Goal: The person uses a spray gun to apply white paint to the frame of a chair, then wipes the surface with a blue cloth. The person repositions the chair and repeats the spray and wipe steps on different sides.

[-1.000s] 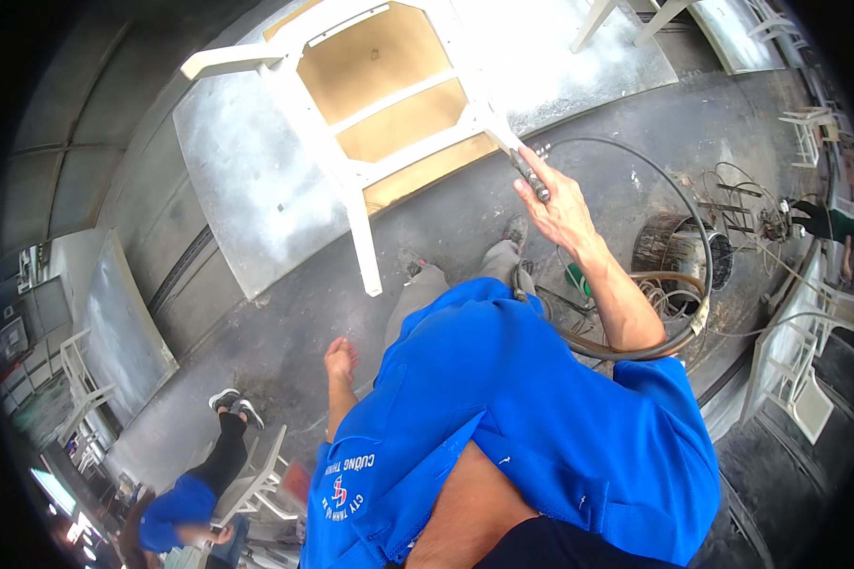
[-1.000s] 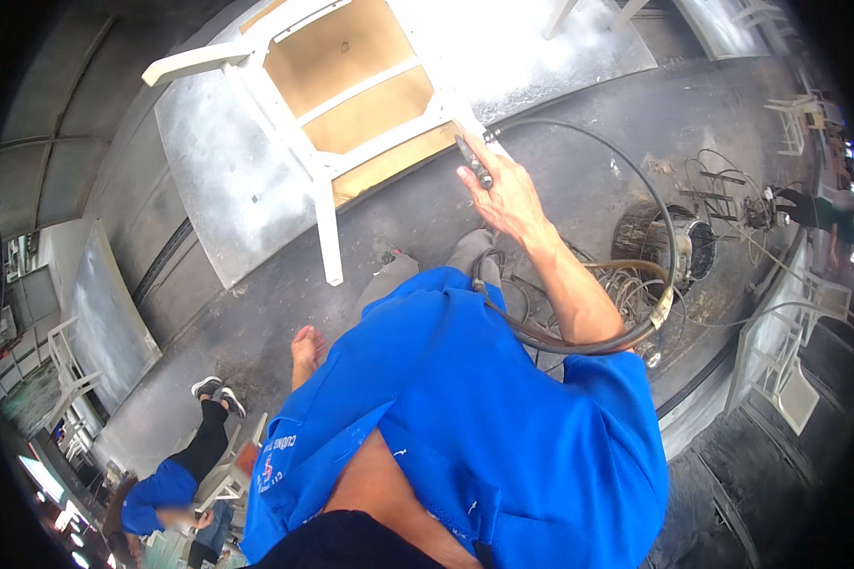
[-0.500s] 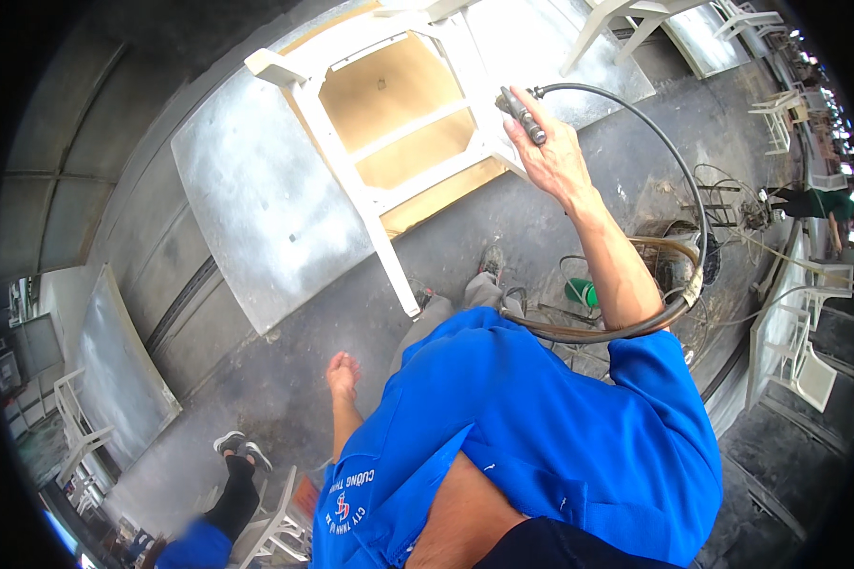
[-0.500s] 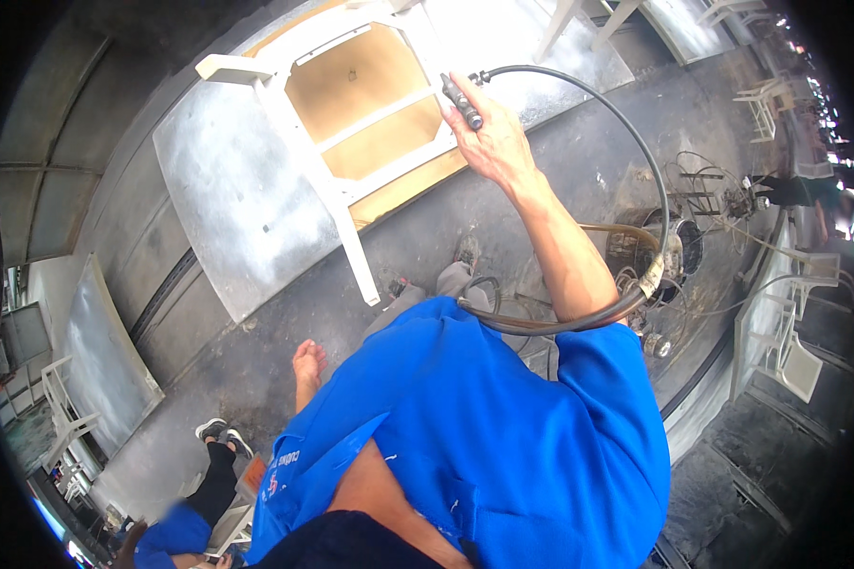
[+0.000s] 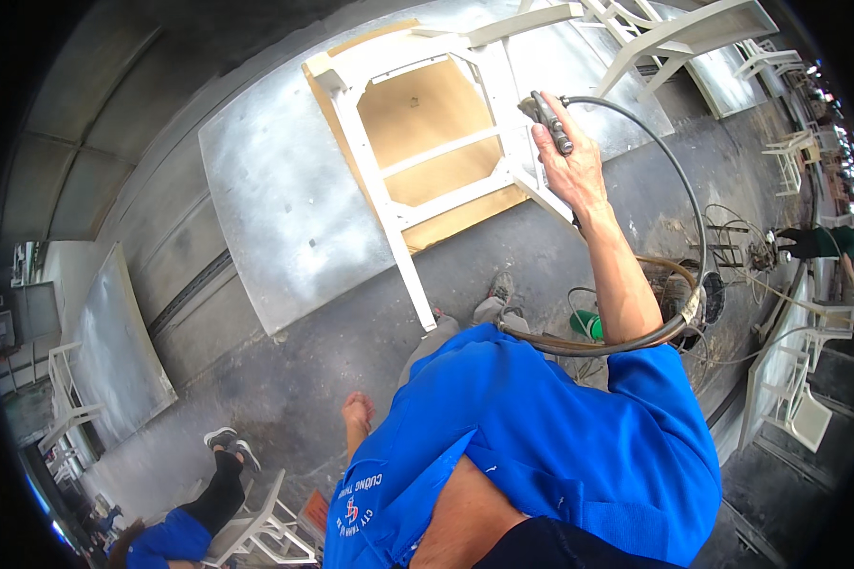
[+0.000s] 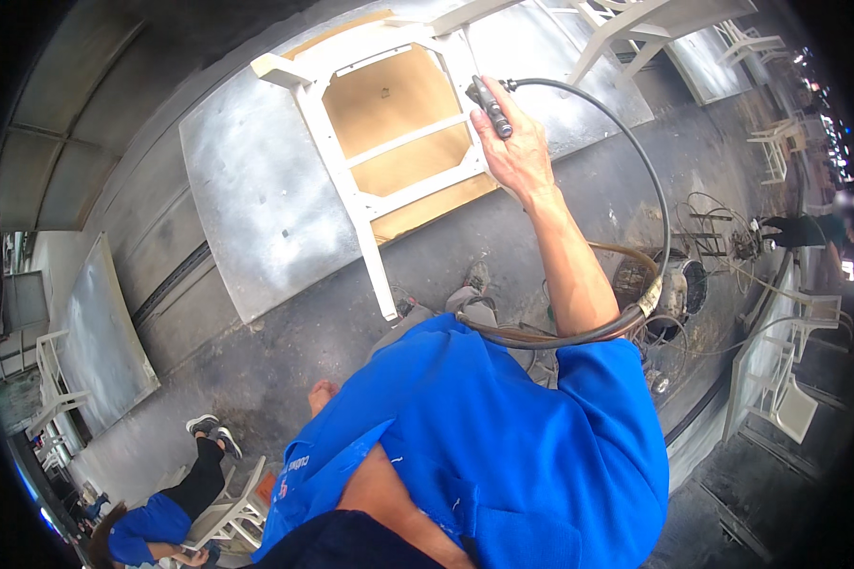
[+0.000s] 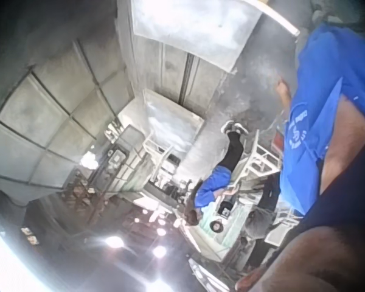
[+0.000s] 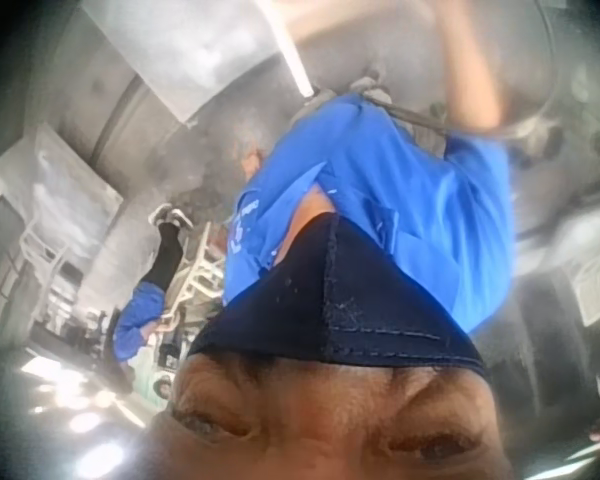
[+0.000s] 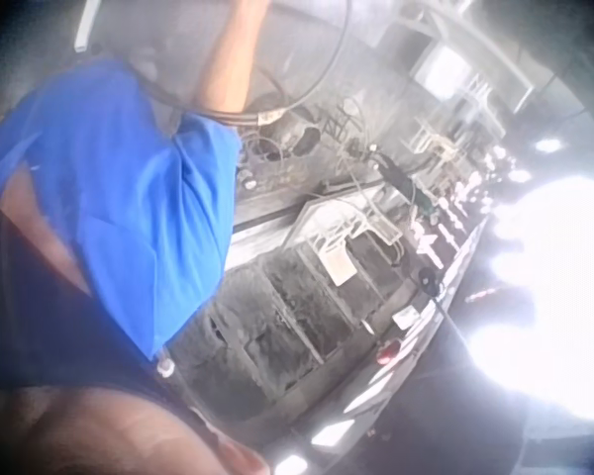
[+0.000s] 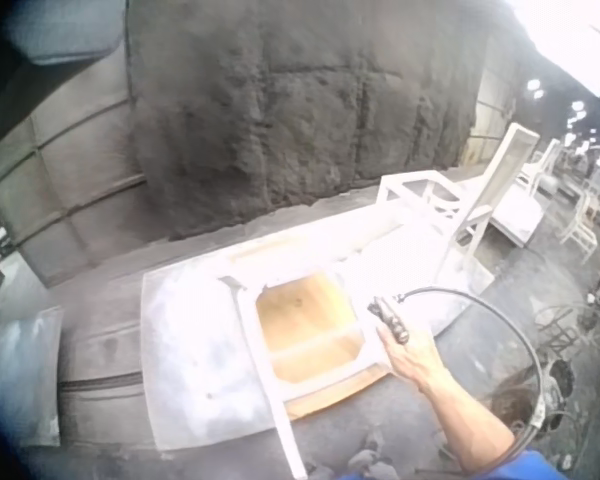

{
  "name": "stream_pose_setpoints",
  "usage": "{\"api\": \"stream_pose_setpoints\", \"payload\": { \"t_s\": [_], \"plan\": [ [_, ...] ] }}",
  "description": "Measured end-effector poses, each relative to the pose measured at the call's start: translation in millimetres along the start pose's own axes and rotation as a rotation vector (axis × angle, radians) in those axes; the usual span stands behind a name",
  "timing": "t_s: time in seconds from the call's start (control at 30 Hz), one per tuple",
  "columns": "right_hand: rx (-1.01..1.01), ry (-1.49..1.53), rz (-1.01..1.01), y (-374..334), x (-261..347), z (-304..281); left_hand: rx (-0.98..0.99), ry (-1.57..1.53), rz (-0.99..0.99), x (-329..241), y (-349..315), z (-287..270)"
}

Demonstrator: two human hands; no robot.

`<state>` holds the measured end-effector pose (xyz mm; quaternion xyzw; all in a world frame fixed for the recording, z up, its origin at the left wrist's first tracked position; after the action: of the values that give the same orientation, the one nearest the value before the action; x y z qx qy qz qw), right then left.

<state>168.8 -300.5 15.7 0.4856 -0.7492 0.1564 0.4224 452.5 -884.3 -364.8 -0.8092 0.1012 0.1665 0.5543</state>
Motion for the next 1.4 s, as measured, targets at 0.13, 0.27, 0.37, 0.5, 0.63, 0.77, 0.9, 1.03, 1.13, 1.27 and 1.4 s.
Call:
{"api": "stream_pose_setpoints", "payload": {
  "t_s": [0.13,0.27,0.37,0.5,0.63,0.77,0.9,1.03,1.13,1.27,1.4],
  "plan": [
    [-0.030,0.034,-0.201,16.3,25.7,12.1,-0.013,0.046,-0.002,-5.0,-8.0,7.7],
    [0.077,0.008,-0.068,35.4,38.1,34.8,0.008,-0.042,0.041,-22.9,-8.5,16.1],
    [0.195,0.156,-0.121,33.3,48.4,54.4,0.019,-0.044,0.081,-33.4,-9.5,18.6],
    [0.281,0.211,-0.115,30.2,55.4,70.2,0.010,-0.045,0.073,-35.7,-17.1,16.7],
    [0.233,0.260,-0.141,39.0,55.0,65.6,-0.001,-0.001,0.077,-27.8,-25.1,12.0],
    [0.132,0.139,0.005,55.4,43.5,46.5,-0.023,0.012,0.045,-12.2,-23.5,8.6],
    [0.043,0.057,-0.007,59.9,39.9,32.3,-0.019,-0.010,0.038,-0.2,-16.6,8.1],
    [0.083,0.087,-0.062,50.3,50.0,36.1,-0.023,0.023,0.032,-3.3,-12.3,6.1],
    [0.163,0.174,-0.008,39.0,62.1,41.2,0.022,-0.004,0.082,-16.2,-10.4,4.6],
    [0.176,0.324,-0.016,25.1,82.3,40.8,0.010,-0.036,0.075,-28.5,-5.0,0.3],
    [0.116,0.459,-0.158,26.5,105.5,27.9,0.001,-0.038,0.059,-25.5,2.2,-6.8]
  ]
}}
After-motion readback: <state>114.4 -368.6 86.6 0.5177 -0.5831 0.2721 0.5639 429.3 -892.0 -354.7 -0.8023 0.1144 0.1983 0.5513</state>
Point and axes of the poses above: each hand's wrist, its own y-axis towards the middle knuckle, its own z-axis out of the palm, x = y × z, the point moved 3 cm from there along y, towards the middle knuckle, and after that the axes turned 1 degree about -y, right-handed, at the moved point
